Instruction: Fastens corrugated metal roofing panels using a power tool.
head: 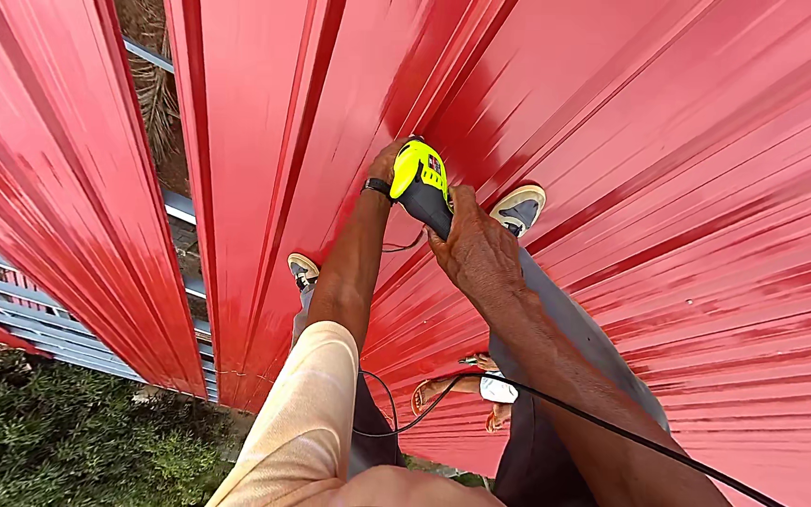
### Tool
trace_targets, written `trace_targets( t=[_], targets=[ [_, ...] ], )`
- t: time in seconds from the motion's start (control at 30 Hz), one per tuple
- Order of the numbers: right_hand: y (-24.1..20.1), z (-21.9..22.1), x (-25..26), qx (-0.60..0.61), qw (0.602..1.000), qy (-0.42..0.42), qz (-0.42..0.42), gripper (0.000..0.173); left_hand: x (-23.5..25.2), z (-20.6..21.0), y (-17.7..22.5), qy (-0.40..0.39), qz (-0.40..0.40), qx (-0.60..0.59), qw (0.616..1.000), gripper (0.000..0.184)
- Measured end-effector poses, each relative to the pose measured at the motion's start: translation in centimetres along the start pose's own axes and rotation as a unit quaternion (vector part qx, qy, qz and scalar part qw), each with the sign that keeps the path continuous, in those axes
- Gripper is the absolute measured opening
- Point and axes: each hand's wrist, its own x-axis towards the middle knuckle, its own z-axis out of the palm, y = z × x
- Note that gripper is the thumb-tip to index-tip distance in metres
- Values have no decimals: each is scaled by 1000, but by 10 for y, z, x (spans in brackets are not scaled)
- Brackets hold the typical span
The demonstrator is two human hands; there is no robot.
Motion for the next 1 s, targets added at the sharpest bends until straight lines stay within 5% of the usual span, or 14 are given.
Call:
trace_targets(
  t=[0.1, 0.23, 0.53, 0.73, 1.0],
  targets=[
    [-1, 1, 0, 0, 1000, 6, 0, 52, 3, -4, -4, 5, 8, 2, 1000, 24],
    [-2, 0, 2, 6, 1000, 11, -1, 51, -47, 30, 39, 109, -53, 65, 990, 26],
    [0, 3, 0, -6, 1000, 19, -8, 39, -61, 35, 45, 101, -58, 52, 992, 27],
    [5, 7, -1, 11, 1000, -8, 19, 41, 13, 4, -3, 65, -31, 39, 997, 22],
    [8, 21, 3, 36, 996, -38, 65, 80, 39, 1, -13, 79, -92, -33, 992, 21]
  ],
)
